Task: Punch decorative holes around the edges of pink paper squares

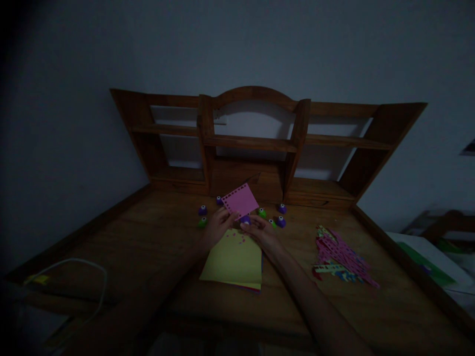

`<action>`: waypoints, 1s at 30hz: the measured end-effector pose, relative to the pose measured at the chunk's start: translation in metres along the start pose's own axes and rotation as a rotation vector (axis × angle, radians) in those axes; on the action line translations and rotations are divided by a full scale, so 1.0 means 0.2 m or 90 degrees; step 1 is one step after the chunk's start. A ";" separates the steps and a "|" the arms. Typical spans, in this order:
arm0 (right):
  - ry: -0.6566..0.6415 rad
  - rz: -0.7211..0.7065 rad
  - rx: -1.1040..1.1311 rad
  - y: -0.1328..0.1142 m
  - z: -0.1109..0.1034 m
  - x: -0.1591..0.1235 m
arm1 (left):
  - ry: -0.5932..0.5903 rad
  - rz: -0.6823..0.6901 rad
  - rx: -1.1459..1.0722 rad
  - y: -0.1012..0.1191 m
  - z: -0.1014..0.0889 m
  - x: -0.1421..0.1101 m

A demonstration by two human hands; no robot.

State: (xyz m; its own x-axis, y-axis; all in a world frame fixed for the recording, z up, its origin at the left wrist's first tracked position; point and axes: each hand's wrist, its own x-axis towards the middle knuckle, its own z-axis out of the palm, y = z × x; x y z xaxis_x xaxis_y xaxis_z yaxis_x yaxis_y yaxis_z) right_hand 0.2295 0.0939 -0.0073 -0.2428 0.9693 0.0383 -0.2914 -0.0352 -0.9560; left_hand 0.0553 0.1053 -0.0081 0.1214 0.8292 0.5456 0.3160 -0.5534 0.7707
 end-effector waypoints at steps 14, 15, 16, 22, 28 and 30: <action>-0.009 -0.001 -0.007 -0.02 0.00 -0.01 | 0.004 -0.001 0.023 0.01 0.00 0.00; -0.008 0.003 -0.006 -0.02 0.00 -0.01 | 0.006 0.000 0.023 0.01 0.00 0.00; -0.007 0.006 -0.004 -0.02 0.00 -0.01 | 0.009 0.001 0.022 0.01 0.00 0.00; 0.006 0.012 -0.008 -0.03 0.01 -0.02 | 0.004 -0.009 0.017 0.02 0.00 0.00; -0.004 0.008 0.000 -0.02 0.00 -0.02 | 0.013 -0.001 0.017 0.01 0.00 0.00; -0.001 0.008 -0.004 -0.02 0.00 -0.01 | 0.015 -0.003 0.020 0.01 0.00 0.00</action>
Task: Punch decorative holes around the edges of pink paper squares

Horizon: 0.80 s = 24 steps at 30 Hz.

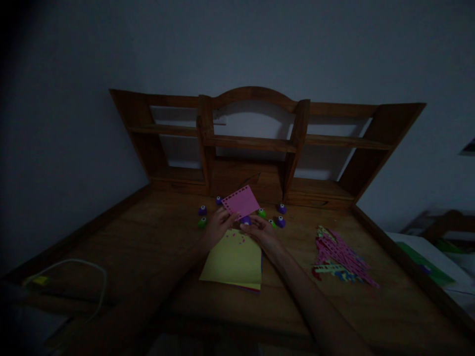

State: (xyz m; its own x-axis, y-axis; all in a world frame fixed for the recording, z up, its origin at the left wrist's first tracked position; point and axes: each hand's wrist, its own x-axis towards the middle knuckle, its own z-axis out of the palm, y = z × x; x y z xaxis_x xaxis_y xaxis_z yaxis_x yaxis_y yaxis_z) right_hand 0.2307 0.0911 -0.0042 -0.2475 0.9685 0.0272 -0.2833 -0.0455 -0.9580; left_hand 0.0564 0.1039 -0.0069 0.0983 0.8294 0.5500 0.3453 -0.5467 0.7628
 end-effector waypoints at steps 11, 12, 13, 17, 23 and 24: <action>-0.024 -0.005 -0.003 0.02 -0.01 0.01 | -0.019 0.013 0.003 0.00 0.00 0.00; -0.024 -0.007 -0.004 0.02 -0.01 0.01 | -0.018 0.017 0.003 0.01 0.00 0.00; -0.023 -0.010 -0.006 0.02 -0.01 0.01 | -0.017 0.021 0.002 0.01 0.00 0.01; -0.013 -0.013 -0.010 0.03 -0.01 0.02 | -0.019 0.032 0.000 0.01 0.00 0.01; -0.010 -0.011 -0.002 0.03 0.00 0.02 | -0.031 0.023 0.006 -0.01 0.00 0.00; -0.011 -0.009 -0.001 0.02 0.00 0.01 | -0.029 0.022 0.006 -0.01 0.00 0.00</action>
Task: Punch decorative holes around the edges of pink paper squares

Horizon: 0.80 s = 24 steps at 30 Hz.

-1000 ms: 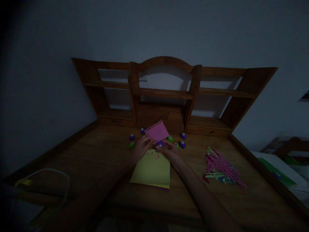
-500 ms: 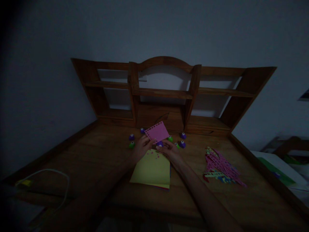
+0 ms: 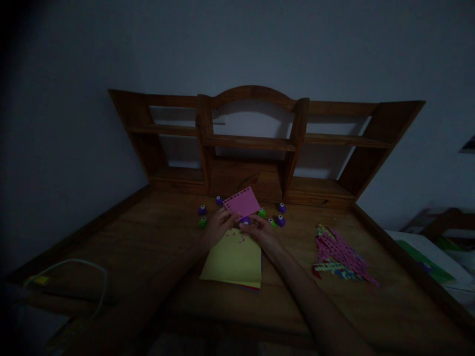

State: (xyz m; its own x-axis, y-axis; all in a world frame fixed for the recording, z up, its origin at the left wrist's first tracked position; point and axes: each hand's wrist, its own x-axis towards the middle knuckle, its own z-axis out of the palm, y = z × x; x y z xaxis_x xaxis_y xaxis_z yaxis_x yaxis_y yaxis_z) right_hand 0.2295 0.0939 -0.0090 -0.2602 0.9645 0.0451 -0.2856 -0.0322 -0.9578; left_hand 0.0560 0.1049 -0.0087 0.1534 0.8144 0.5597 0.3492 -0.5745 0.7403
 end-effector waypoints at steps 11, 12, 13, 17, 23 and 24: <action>0.006 0.019 -0.018 -0.01 -0.02 -0.01 | 0.001 -0.008 -0.004 -0.01 0.00 0.00; 0.003 0.023 -0.019 0.00 -0.02 0.00 | -0.003 -0.008 0.001 -0.01 0.00 0.00; 0.000 0.028 -0.023 0.00 -0.03 0.00 | -0.010 -0.009 0.006 -0.02 0.00 0.00; 0.000 0.019 -0.043 0.03 -0.05 0.03 | -0.039 -0.024 0.015 -0.03 0.00 0.00; -0.013 0.010 -0.019 0.05 -0.06 0.04 | -0.054 -0.040 0.022 -0.03 0.00 -0.01; -0.013 0.015 -0.008 0.05 -0.06 0.04 | -0.053 -0.041 0.022 -0.03 0.00 -0.01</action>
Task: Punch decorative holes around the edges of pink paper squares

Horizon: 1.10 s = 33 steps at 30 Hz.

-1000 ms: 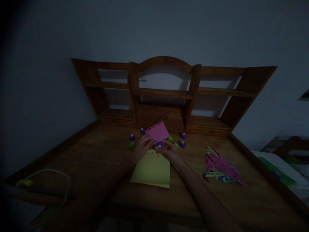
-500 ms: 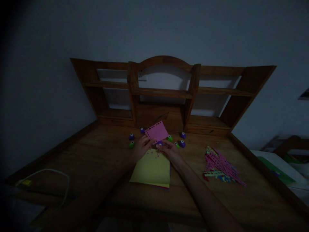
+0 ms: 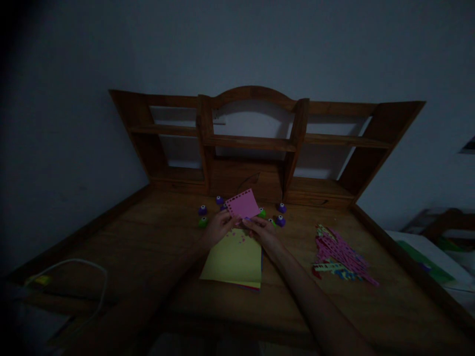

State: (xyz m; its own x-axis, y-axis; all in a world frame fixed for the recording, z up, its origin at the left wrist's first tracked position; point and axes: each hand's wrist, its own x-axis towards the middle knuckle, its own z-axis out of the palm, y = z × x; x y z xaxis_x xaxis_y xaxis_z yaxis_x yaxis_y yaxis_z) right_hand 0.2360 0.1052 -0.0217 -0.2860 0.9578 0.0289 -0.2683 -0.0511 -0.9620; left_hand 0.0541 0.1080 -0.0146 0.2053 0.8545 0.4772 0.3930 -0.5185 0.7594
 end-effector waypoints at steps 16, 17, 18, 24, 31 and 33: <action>-0.021 0.007 0.073 0.03 -0.01 0.02 | -0.074 -0.052 -0.064 -0.03 0.03 -0.01; -0.023 0.009 0.074 0.03 -0.02 0.02 | -0.075 -0.050 -0.067 -0.03 0.03 -0.01; -0.026 0.012 0.076 0.03 -0.02 0.02 | -0.078 -0.049 -0.068 -0.03 0.03 -0.01; -0.029 0.027 0.092 0.04 -0.03 0.03 | -0.101 -0.046 -0.112 -0.03 0.02 -0.01; -0.027 0.009 0.083 0.02 -0.02 0.02 | -0.128 -0.060 -0.154 -0.04 0.02 0.00; -0.025 0.015 0.080 0.02 -0.02 0.01 | -0.134 -0.069 -0.159 -0.04 0.01 -0.01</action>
State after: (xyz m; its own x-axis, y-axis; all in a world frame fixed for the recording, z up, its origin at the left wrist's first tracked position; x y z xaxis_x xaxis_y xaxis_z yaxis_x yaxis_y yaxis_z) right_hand 0.2375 0.1082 -0.0261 -0.3292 0.9441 0.0192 -0.3732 -0.1114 -0.9210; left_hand 0.0523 0.1114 -0.0221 0.3652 0.8793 0.3056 0.1971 -0.3939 0.8978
